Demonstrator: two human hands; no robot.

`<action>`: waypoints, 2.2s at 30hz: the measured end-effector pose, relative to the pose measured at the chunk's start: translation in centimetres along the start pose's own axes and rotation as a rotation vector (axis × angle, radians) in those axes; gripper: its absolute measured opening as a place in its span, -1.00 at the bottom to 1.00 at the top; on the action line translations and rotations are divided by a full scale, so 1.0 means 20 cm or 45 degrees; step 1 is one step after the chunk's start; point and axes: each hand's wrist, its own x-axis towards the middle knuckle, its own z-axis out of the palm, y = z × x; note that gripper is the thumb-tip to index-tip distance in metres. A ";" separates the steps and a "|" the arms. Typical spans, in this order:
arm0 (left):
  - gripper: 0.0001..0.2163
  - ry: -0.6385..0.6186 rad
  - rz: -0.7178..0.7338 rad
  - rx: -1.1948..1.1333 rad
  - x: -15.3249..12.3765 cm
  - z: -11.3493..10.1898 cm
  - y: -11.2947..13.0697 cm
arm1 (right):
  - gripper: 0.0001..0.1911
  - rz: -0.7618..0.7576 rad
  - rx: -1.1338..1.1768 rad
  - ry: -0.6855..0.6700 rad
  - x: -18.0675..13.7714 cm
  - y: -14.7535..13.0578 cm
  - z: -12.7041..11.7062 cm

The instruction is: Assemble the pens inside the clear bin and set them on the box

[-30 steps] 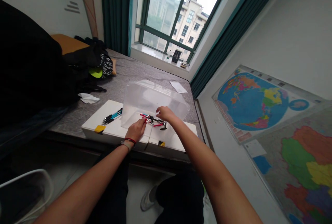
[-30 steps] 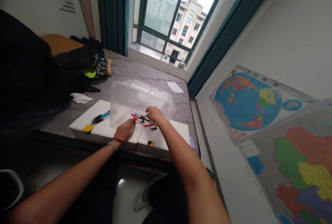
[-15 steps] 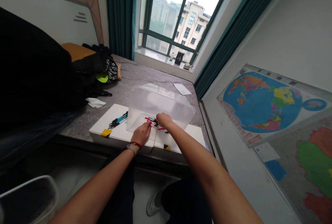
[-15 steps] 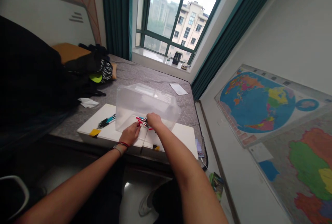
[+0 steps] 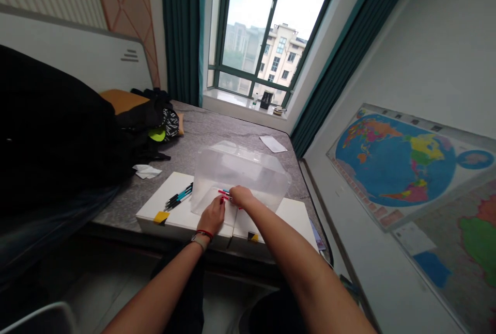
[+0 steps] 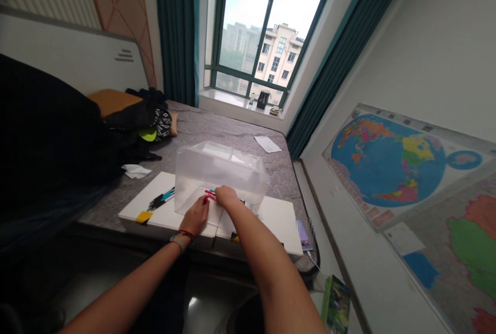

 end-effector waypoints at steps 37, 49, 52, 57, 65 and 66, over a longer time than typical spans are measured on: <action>-0.72 -0.052 0.021 0.021 -0.02 0.02 -0.03 | -0.72 -0.255 -0.553 -0.232 -0.05 0.38 -0.07; -0.71 -0.086 0.006 0.088 -0.02 0.00 0.00 | -0.76 -0.264 -0.317 -0.107 -0.04 0.30 0.00; -0.71 -0.099 -0.050 0.036 -0.02 0.01 -0.01 | -0.73 -0.244 -0.312 -0.109 -0.03 0.29 0.03; -0.72 -0.065 -0.157 -0.091 -0.02 0.01 -0.03 | -0.73 -0.182 -0.354 -0.125 -0.02 0.34 0.05; -0.78 -0.050 -0.205 -0.141 -0.01 -0.01 -0.03 | -0.72 -0.206 -0.485 -0.201 -0.03 0.37 -0.04; -0.79 -0.049 -0.204 -0.148 -0.01 -0.01 -0.03 | -0.72 -0.216 -0.487 -0.217 -0.03 0.36 -0.05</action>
